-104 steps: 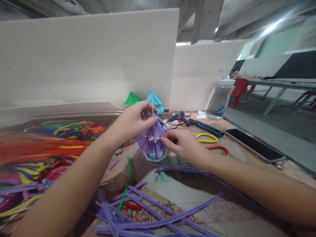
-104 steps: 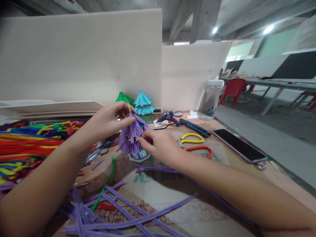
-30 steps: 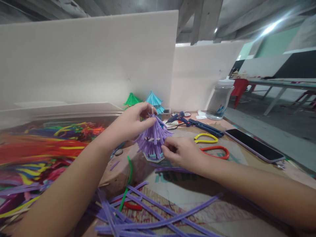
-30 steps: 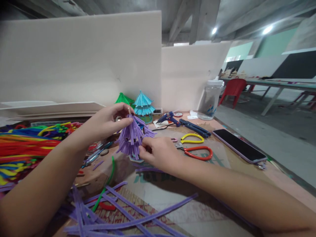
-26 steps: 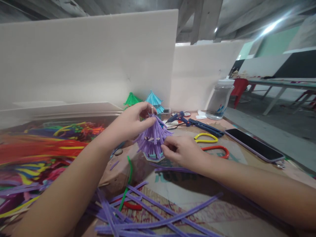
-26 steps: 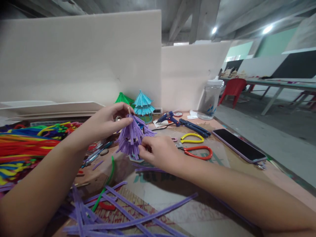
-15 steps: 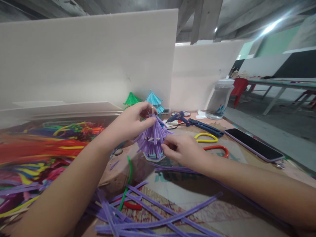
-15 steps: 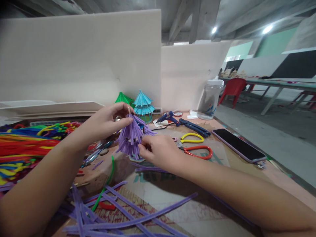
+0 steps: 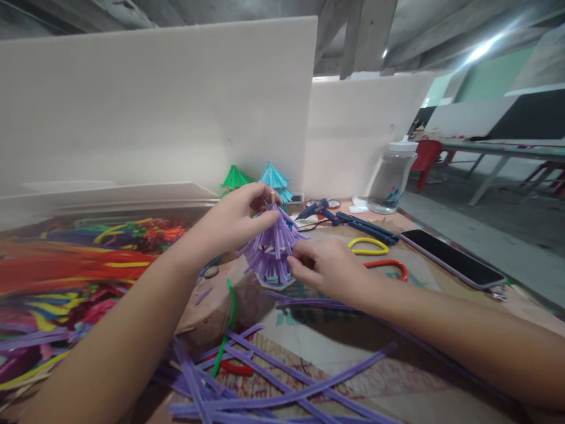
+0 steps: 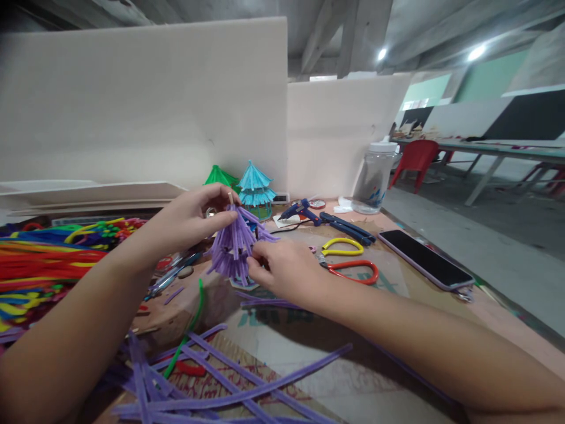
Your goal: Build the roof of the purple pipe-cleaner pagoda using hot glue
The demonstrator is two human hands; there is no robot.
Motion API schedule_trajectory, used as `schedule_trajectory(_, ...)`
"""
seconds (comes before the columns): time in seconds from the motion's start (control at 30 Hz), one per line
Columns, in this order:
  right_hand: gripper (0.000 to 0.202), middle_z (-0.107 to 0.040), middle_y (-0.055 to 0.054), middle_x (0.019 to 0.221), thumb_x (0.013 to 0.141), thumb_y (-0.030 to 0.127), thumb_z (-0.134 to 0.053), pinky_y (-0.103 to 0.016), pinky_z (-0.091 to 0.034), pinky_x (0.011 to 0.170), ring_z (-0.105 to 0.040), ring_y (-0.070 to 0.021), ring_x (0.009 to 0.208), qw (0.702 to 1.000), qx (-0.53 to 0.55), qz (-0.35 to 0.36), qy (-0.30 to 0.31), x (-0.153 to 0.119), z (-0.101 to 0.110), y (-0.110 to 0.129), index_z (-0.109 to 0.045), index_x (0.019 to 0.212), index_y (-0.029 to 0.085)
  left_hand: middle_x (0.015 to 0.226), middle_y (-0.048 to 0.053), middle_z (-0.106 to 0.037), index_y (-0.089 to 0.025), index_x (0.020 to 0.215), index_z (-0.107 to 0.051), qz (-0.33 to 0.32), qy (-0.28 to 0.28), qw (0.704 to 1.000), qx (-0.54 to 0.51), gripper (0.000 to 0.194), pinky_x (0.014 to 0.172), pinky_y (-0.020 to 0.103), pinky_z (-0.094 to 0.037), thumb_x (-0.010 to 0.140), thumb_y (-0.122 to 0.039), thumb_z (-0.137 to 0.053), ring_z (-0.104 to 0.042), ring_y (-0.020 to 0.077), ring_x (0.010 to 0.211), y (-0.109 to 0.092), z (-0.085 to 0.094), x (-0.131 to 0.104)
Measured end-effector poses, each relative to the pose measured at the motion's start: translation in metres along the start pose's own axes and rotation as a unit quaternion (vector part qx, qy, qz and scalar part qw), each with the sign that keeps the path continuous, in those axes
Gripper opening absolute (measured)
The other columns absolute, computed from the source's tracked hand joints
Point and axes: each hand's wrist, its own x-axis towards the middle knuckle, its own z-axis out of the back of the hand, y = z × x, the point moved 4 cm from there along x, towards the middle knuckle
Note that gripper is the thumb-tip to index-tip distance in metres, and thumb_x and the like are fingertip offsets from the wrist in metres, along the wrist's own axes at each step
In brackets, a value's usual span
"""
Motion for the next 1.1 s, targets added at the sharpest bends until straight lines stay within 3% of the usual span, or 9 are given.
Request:
schedule_trajectory(0.5,0.028,-0.05,0.004,0.055,0.092,0.029,-0.054,-0.025,-0.021,0.055,-0.038,-0.0079,0.052,0.999,0.04,0.028,-0.016,0.001,0.0004,-0.0008,-0.059,0.067,0.017,0.088,0.002,-0.062,-0.018,0.09,-0.059,0.0,0.002,1.0,0.021,0.014,0.074,0.031,-0.045,0.084,-0.03,-0.061,-0.057,0.0174,0.081,-0.0042,-0.0005,-0.0013)
schedule_trajectory(1.1,0.028,-0.054,0.003,0.059,0.094,0.035,-0.056,-0.026,-0.023,0.058,-0.042,-0.0096,0.056,0.999,0.054,0.009,-0.001,0.0019,0.0004,-0.0003,-0.064,0.073,0.018,0.089,0.002,-0.061,-0.018,0.089,-0.058,-0.012,-0.011,0.999,0.05,0.01,0.074,0.03,-0.045,0.082,-0.025,-0.06,-0.057,0.0169,0.081,-0.0062,-0.0008,-0.0015)
